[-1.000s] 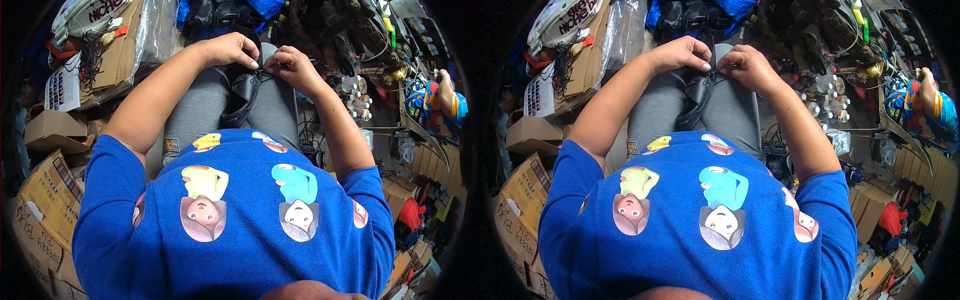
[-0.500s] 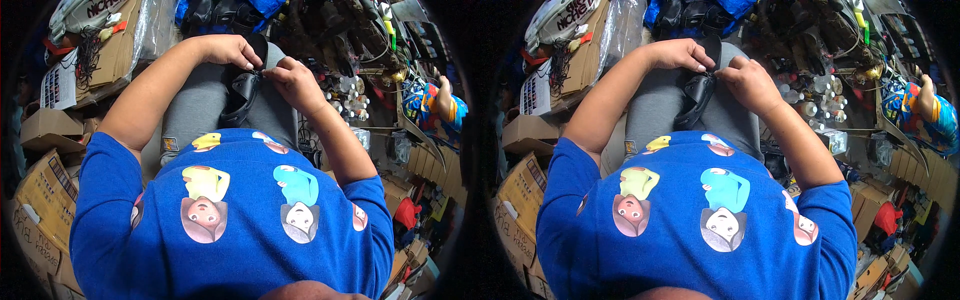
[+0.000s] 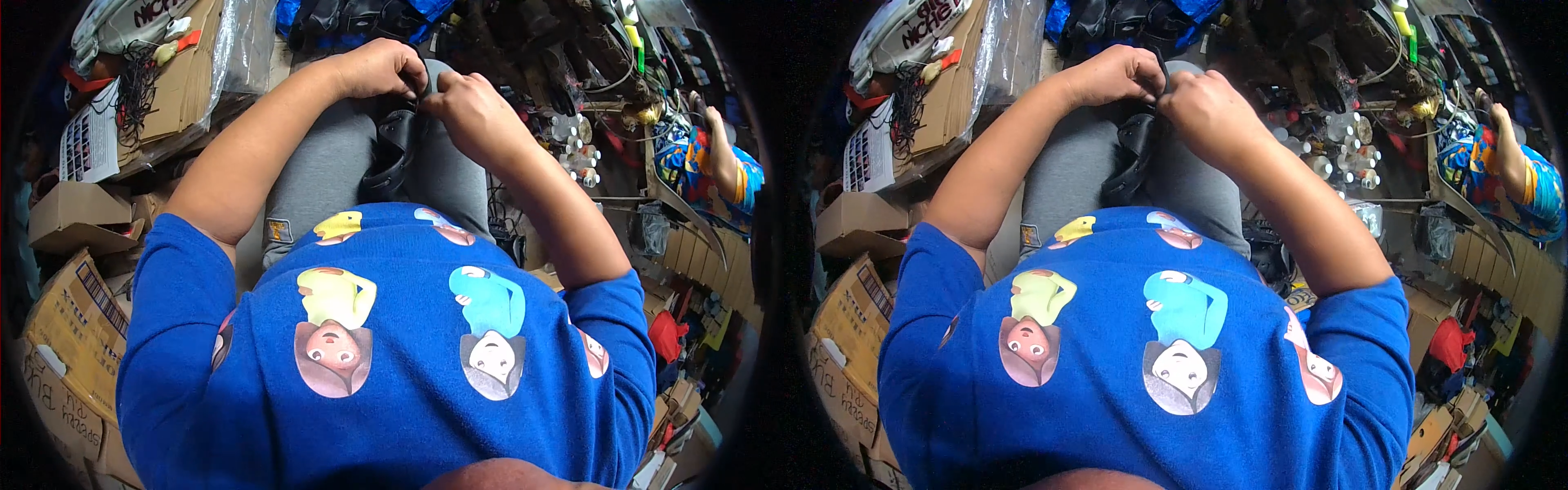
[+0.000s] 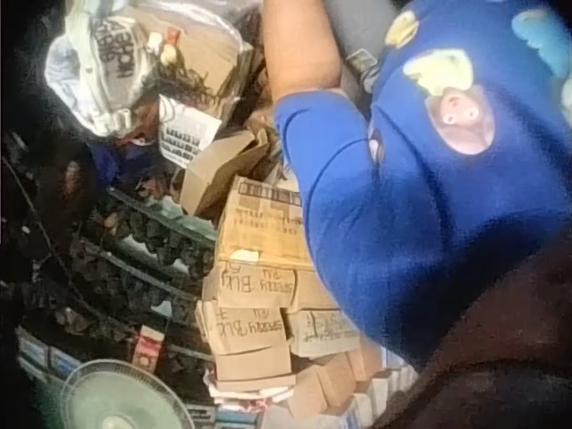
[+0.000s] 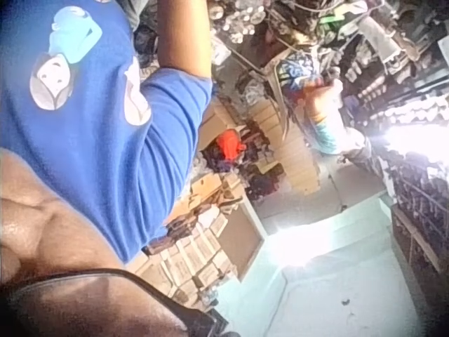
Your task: The recorder is lacing a black shoe held in their lap.
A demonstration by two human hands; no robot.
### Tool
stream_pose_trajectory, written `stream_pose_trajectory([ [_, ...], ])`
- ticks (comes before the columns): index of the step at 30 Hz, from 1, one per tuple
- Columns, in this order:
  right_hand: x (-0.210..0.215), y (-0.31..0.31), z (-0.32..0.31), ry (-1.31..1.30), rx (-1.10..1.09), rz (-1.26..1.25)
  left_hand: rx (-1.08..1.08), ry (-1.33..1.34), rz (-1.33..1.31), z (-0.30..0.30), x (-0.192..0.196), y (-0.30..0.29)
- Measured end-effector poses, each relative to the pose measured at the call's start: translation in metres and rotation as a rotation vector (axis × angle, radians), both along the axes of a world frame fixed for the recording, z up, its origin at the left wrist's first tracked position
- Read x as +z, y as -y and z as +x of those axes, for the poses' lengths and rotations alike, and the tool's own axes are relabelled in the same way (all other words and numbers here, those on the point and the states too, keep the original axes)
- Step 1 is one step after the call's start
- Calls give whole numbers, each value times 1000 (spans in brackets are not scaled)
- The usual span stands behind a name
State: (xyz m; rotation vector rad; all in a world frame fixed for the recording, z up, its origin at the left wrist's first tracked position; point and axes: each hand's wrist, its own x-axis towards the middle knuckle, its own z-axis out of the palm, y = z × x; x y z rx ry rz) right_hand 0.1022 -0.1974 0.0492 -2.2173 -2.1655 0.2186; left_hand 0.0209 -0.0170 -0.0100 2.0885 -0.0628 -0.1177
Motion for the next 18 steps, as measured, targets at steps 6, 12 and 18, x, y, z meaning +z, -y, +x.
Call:
stream_pose_trajectory([
  [6,-27,8,20,-537,-218,57,288,264,249,-24,4,12],
  [12,-33,26,33,-872,-363,13,287,-39,258,-87,32,20],
  [18,-65,26,47,-551,-488,439,616,-21,467,-115,19,-34],
])
